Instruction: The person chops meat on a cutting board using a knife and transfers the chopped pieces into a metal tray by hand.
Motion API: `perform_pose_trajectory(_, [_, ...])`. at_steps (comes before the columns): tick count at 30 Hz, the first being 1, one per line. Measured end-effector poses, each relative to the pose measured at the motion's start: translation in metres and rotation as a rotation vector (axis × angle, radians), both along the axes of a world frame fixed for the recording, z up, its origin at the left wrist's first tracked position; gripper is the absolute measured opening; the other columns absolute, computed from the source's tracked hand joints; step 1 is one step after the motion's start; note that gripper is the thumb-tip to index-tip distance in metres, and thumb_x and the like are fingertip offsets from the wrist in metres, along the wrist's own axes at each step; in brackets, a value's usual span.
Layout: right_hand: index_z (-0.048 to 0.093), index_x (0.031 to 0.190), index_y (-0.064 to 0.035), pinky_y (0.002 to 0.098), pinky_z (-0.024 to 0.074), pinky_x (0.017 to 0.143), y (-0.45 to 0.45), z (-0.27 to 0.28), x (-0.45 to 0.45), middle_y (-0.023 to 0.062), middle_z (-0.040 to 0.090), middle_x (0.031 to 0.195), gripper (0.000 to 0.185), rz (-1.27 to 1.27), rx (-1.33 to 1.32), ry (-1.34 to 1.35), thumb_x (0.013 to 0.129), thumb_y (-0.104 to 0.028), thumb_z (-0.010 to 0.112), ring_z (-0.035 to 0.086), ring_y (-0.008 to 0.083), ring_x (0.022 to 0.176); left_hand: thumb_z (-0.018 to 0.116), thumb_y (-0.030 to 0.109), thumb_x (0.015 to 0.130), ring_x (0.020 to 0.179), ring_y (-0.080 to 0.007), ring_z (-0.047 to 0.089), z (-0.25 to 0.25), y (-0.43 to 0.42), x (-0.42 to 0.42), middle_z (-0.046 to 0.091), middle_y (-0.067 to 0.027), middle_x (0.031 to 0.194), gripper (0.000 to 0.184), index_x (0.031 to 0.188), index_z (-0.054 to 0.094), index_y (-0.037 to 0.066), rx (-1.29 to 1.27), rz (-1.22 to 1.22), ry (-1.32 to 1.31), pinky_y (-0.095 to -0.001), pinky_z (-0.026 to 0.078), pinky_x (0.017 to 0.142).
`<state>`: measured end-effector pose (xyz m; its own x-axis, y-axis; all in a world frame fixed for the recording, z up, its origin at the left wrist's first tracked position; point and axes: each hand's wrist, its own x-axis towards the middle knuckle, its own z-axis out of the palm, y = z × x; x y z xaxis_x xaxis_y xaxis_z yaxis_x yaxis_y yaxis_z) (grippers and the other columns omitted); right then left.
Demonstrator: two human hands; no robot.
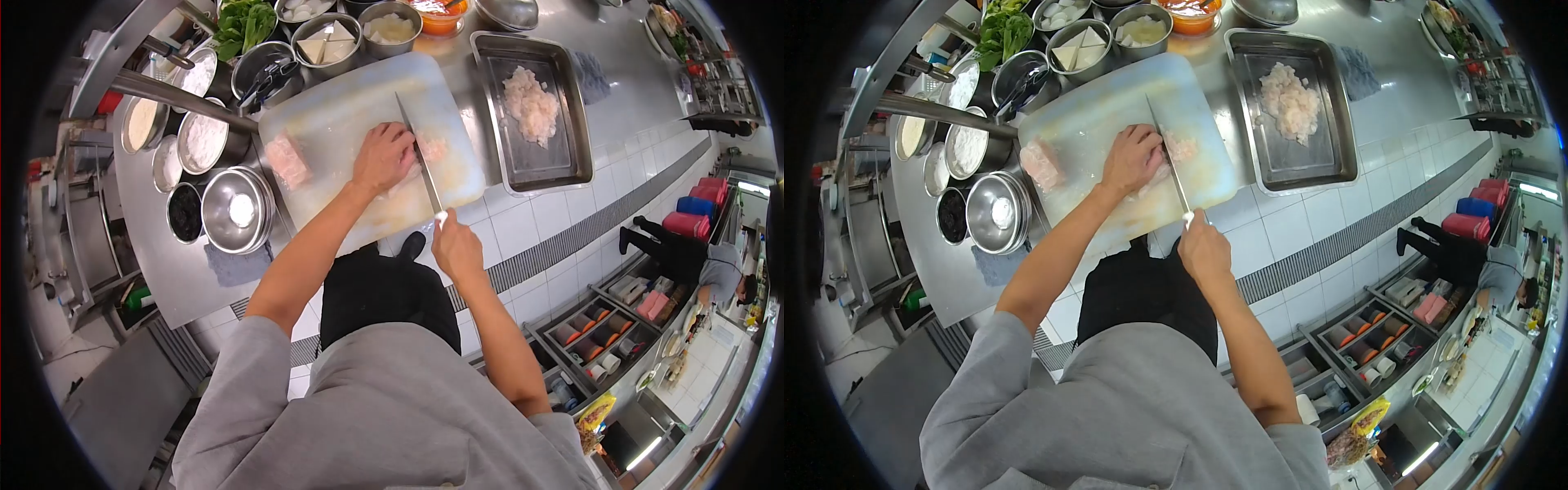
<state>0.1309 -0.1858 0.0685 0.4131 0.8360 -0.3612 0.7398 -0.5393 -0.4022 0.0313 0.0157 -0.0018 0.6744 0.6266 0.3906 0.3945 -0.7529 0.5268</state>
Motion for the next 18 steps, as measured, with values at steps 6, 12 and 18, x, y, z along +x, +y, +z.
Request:
perform_pose_trajectory(6, [0.053,0.108,0.0011,0.0555,0.0540,0.065,-0.010,0.054,0.016,0.0286,0.067,0.075,0.026,0.062,-0.025,-0.002,0.099,-0.023,0.051,0.067,0.0472,0.071,0.064,0.011,0.081,0.100,-0.0337,0.059,0.003,0.003,-0.002,0.062,-0.0112,0.105,0.014,0.094,0.065,0.007,-0.033,0.059,-0.112,-0.0454,0.049,0.087])
perform_pose_trajectory(12, [0.053,0.105,0.0017,0.0552,0.0541,0.065,-0.020,0.041,0.004,0.0269,0.066,0.072,0.026,0.057,-0.083,0.026,0.100,-0.024,0.051,0.067,0.0468,0.070,0.066,0.009,0.079,0.097,-0.0347,0.059,0.000,0.000,0.001,0.062,-0.0113,0.104,0.012,0.091,0.065,0.007,0.017,0.031,-0.103,-0.0445,0.049,0.085])
perform_pose_trajectory(18, [0.053,0.105,0.0023,0.0550,0.0543,0.069,-0.025,0.038,0.002,0.0290,0.067,0.077,0.027,0.033,-0.157,0.023,0.100,-0.024,0.051,0.068,0.0473,0.075,0.067,0.009,0.077,0.097,-0.0343,0.060,0.001,0.003,0.003,0.062,-0.0114,0.102,0.013,0.090,0.065,0.007,0.014,0.063,-0.078,-0.0445,0.049,0.084])
